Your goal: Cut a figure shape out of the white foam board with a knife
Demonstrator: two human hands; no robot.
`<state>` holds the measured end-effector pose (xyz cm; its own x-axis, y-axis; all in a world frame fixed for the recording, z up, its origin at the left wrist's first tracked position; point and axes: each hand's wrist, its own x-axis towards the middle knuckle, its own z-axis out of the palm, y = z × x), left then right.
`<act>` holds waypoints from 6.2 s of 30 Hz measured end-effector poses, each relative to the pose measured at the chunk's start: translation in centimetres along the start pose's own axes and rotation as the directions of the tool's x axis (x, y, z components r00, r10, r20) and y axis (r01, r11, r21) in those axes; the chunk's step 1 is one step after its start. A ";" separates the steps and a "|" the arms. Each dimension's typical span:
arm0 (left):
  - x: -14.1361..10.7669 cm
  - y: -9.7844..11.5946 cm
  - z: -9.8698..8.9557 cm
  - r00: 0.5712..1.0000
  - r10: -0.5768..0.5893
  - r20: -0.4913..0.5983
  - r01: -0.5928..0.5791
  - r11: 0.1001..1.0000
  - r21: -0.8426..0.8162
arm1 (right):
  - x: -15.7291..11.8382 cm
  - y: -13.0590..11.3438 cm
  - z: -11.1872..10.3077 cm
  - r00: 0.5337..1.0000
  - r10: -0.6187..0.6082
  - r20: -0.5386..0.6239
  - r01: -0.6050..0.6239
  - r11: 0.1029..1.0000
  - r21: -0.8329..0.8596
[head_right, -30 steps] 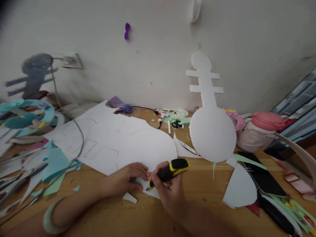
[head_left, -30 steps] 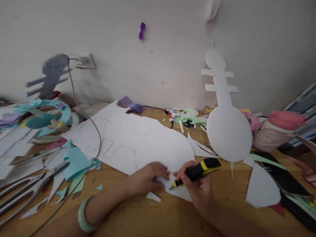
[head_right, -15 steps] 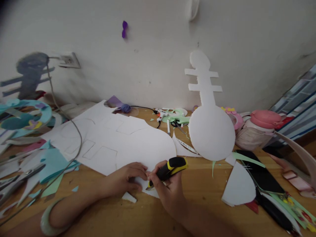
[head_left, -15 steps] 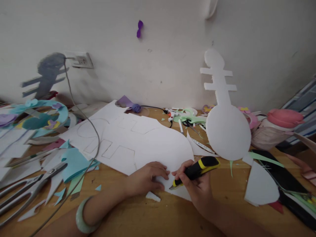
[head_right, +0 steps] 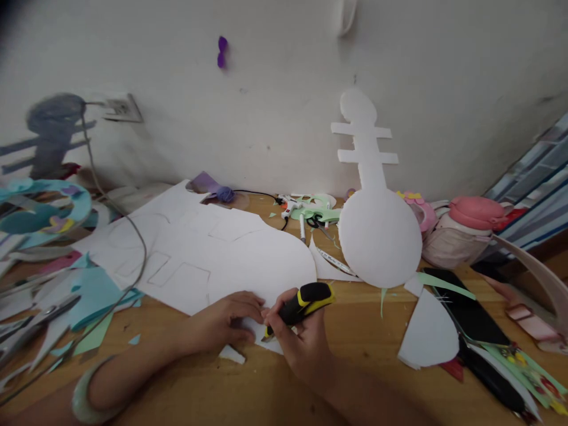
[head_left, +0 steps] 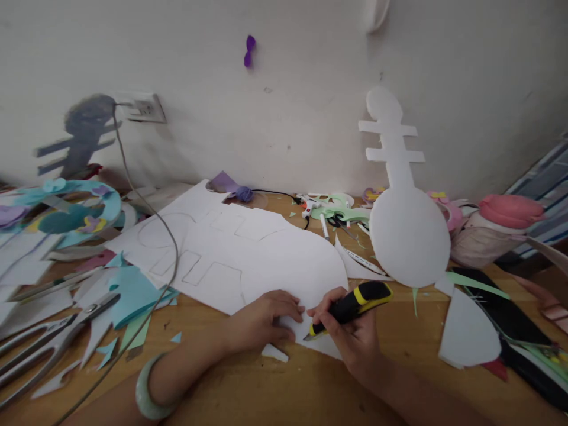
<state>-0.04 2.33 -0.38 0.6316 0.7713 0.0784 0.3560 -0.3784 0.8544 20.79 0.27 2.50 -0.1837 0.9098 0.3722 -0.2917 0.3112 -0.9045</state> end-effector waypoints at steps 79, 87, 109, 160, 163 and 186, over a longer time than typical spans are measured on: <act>0.0 -0.6 0.1 0.998 0.059 0.004 -0.059 0.998 0.023 | 1.9 0.1 -1.3 0.994 -0.023 -0.111 0.046 0.978 0.206; -0.1 -0.6 0.2 0.998 0.060 -0.013 -0.059 0.998 0.033 | 1.2 1.2 -1.6 0.998 -0.054 0.017 0.052 0.993 0.103; 0.0 -0.5 0.2 0.998 0.058 -0.008 -0.058 0.998 0.036 | 1.3 0.5 -1.3 1.000 -0.014 -0.016 0.016 0.997 0.073; 0.0 -0.1 0.0 0.997 0.077 -0.001 -0.077 0.996 0.045 | 1.9 0.0 -1.6 0.994 -0.013 -0.111 0.035 0.981 0.192; 0.0 -0.2 0.0 0.998 0.068 0.005 -0.069 0.997 0.048 | 2.0 0.1 -1.8 0.995 0.015 -0.096 0.002 0.984 0.176; 0.0 -0.3 0.1 0.996 0.088 -0.001 -0.088 0.994 0.063 | 1.7 1.2 -2.3 0.999 -0.051 0.012 0.049 0.990 0.129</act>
<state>-0.10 2.41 -0.67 0.6601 0.7353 0.1536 0.3417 -0.4760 0.8104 22.26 2.83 1.59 -0.1799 0.8895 0.4201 -0.4190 0.3171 -0.8508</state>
